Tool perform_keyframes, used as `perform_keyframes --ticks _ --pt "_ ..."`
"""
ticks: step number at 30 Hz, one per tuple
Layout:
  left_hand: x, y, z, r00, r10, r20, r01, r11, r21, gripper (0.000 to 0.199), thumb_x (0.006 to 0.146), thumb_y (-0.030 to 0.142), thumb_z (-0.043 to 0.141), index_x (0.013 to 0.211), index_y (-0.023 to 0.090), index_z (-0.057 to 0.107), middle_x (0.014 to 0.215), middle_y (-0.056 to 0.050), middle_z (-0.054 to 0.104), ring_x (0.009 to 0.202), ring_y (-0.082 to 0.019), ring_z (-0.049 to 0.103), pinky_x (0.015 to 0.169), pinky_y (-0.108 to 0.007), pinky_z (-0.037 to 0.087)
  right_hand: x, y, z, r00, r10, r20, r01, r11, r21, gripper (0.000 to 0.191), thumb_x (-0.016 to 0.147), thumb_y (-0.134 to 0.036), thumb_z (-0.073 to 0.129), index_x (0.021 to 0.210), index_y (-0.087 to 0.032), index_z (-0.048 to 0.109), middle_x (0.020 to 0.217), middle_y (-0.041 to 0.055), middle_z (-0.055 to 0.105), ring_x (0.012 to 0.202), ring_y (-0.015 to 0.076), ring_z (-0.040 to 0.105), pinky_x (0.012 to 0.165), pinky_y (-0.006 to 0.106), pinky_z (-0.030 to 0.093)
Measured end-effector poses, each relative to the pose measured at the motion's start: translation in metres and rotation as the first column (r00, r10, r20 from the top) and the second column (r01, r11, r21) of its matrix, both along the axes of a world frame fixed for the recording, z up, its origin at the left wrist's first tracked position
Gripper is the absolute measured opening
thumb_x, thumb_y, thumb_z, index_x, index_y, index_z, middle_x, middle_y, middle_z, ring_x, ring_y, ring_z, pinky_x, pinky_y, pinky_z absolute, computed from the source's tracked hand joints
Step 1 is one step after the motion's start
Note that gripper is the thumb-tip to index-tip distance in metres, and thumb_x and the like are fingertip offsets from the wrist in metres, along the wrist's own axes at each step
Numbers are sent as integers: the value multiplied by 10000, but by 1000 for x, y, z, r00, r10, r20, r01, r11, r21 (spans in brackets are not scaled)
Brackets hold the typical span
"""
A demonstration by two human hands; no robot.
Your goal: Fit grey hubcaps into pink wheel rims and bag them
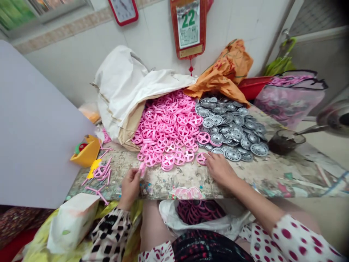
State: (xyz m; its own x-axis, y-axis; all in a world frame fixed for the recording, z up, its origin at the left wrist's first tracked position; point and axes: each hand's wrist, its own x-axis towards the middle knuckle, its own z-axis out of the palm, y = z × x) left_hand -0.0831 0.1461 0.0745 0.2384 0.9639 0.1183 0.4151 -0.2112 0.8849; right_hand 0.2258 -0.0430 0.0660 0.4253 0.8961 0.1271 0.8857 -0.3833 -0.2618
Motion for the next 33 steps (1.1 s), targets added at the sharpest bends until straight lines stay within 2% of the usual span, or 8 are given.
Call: perform_keyframes --ticks 2,5,8,12,16,19,27,33 --pt "14 -25 3 938 -7 346 115 948 -296 325 670 438 711 770 185 531 709 34 573 664 -112 563 658 -239 485 -4 17 -3 998 -57 17 58 995 -80 427 942 -303 365 1315 -150 507 1337 154 508 1110 310 479 889 418 380" --pt "36 -56 6 836 76 543 309 753 -581 367 614 321 797 813 189 517 732 30 617 634 -108 601 628 -240 522 -6 25 -5 996 -89 0 88 990 -114 425 915 -376 439 1268 -161 538 1202 158 574 1051 313 499 843 403 382" --pt "56 -80 4 779 130 613 423 612 -668 272 688 218 752 848 177 536 810 -15 662 709 -135 652 647 -247 555 -2 20 -7 991 -125 -57 122 991 -57 487 870 -411 518 1293 -170 511 1116 154 567 1026 290 508 836 367 379" --pt "81 -97 -3 752 160 639 483 526 -700 140 773 172 667 842 166 545 798 -25 672 708 -132 662 646 -238 571 4 8 -16 926 -201 -319 252 959 129 599 768 -403 631 1308 -179 498 1078 119 522 970 251 526 810 326 389" --pt "103 -103 -6 748 184 638 507 464 -727 98 797 156 634 846 165 549 809 -26 680 723 -137 671 660 -250 580 11 1 -29 762 -126 -635 412 851 325 315 683 -309 650 975 -191 649 878 42 565 841 203 521 787 322 392" --pt "116 -108 -3 748 227 623 498 429 -754 66 810 149 615 847 161 561 802 -29 684 721 -135 670 667 -257 580 13 -6 -33 673 -77 -736 458 824 333 228 718 -389 585 816 -185 613 735 4 564 698 163 513 673 294 415" --pt "136 -123 3 771 175 613 520 384 -763 107 806 179 621 905 149 591 865 -62 692 755 -145 670 683 -260 570 -18 -28 -9 241 163 -957 499 825 266 498 650 -508 682 1000 -186 533 589 -69 517 451 88 435 434 211 326" --pt "141 -129 2 740 166 651 561 382 -735 107 793 201 643 843 160 558 831 -43 682 718 -135 663 671 -260 571 -27 -31 0 285 225 -932 530 773 349 446 645 -473 712 958 -181 586 653 -50 538 524 93 461 503 233 381"
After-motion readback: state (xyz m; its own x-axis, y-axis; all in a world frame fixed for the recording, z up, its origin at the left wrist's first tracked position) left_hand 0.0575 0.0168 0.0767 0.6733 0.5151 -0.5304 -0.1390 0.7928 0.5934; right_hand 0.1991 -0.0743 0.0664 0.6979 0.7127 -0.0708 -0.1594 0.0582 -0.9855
